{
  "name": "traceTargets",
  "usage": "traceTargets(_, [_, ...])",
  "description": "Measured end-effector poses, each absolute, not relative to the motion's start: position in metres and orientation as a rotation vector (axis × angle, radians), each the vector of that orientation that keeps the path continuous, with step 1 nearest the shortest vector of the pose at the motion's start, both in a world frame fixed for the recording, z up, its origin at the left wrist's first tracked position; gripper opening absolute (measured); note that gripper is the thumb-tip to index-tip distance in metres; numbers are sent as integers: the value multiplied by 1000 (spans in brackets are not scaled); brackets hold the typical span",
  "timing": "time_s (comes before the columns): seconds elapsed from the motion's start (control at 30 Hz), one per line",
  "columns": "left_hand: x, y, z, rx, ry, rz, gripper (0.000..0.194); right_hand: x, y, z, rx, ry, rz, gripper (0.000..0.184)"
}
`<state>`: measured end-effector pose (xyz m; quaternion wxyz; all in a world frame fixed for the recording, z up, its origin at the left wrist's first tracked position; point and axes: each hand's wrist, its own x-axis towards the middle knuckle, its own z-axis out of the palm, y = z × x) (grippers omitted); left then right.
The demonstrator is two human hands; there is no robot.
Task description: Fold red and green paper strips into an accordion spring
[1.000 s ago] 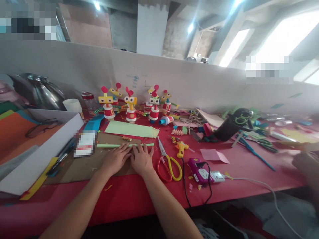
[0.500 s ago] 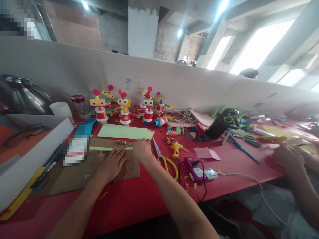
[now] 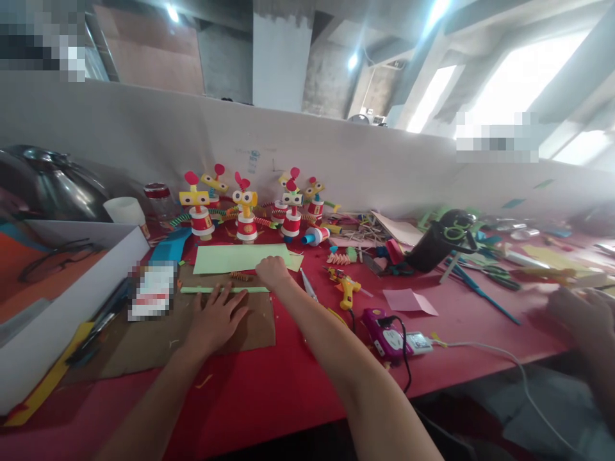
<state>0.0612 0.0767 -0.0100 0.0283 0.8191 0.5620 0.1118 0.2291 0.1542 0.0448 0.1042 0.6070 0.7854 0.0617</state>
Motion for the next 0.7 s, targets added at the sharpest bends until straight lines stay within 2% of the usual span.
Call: traceTargets(0.7, [59,78,-12,2484,1719,383,56,224,147,40,1781,2414,212,23])
